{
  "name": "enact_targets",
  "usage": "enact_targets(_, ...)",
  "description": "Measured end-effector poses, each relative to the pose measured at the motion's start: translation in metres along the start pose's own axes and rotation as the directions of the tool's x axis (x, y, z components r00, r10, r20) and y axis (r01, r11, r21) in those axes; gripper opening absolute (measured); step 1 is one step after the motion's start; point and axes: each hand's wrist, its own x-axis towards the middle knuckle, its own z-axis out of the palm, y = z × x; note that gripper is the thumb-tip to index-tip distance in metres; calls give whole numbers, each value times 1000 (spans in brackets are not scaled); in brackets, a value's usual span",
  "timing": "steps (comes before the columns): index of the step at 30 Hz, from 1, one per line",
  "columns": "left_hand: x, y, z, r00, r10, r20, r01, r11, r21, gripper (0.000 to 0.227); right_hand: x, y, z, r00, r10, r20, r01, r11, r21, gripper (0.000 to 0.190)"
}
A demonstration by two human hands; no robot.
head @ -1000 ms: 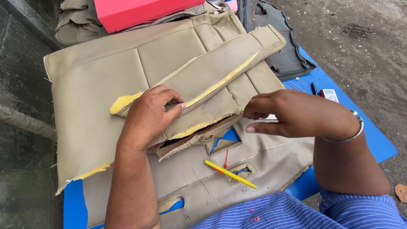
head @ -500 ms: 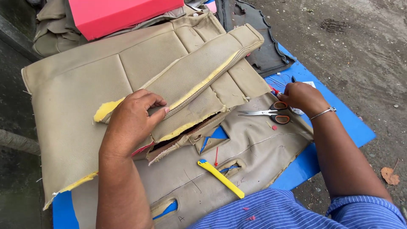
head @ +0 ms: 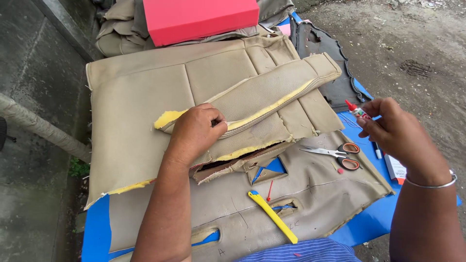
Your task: Repairing a leather seat cover by applying glue to the seams and using a utility knife to tuck the edges
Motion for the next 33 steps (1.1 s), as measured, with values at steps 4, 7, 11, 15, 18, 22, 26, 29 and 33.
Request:
enact_targets(4,2,-8,5,1000,-4,-31,1,996,-87,17,-34,-61,37,895,-446,21,446,888,-114,32)
enact_targets(7,3,-12,2,1000,-28,-7,28,994,-104,18,-51,-109,73,586,-809,-43,787,581,-209,21)
enact_targets(11,0,-13,-4,998,65,-14,-66,975,-214,20,-53,-132,110,517,-850,-102,748,506,-429,13)
enact_targets(15,3,-17,-1,996,86,-10,-86,971,-224,20,-50,-139,127,433,-892,-128,742,434,-510,13)
enact_targets(18,1,-15,-3,995,103,3,-99,964,-248,21,-45,-134,137,418,-902,-109,716,401,-572,16)
enact_targets(22,8,-26,7,990,140,-10,-138,960,-242,20,-44,-137,144,376,-919,-117,711,367,-600,15)
enact_targets(26,5,-32,14,988,157,9,-148,950,-276,21,-52,-136,148,369,-924,-99,724,352,-593,19)
enact_targets(29,8,-30,9,984,177,-6,-172,945,-279,22,-51,-141,146,366,-925,-106,707,350,-614,19)
enact_targets(33,10,-35,11,984,177,-2,-171,947,-272,20,-51,-140,150,330,-938,-104,715,321,-621,22)
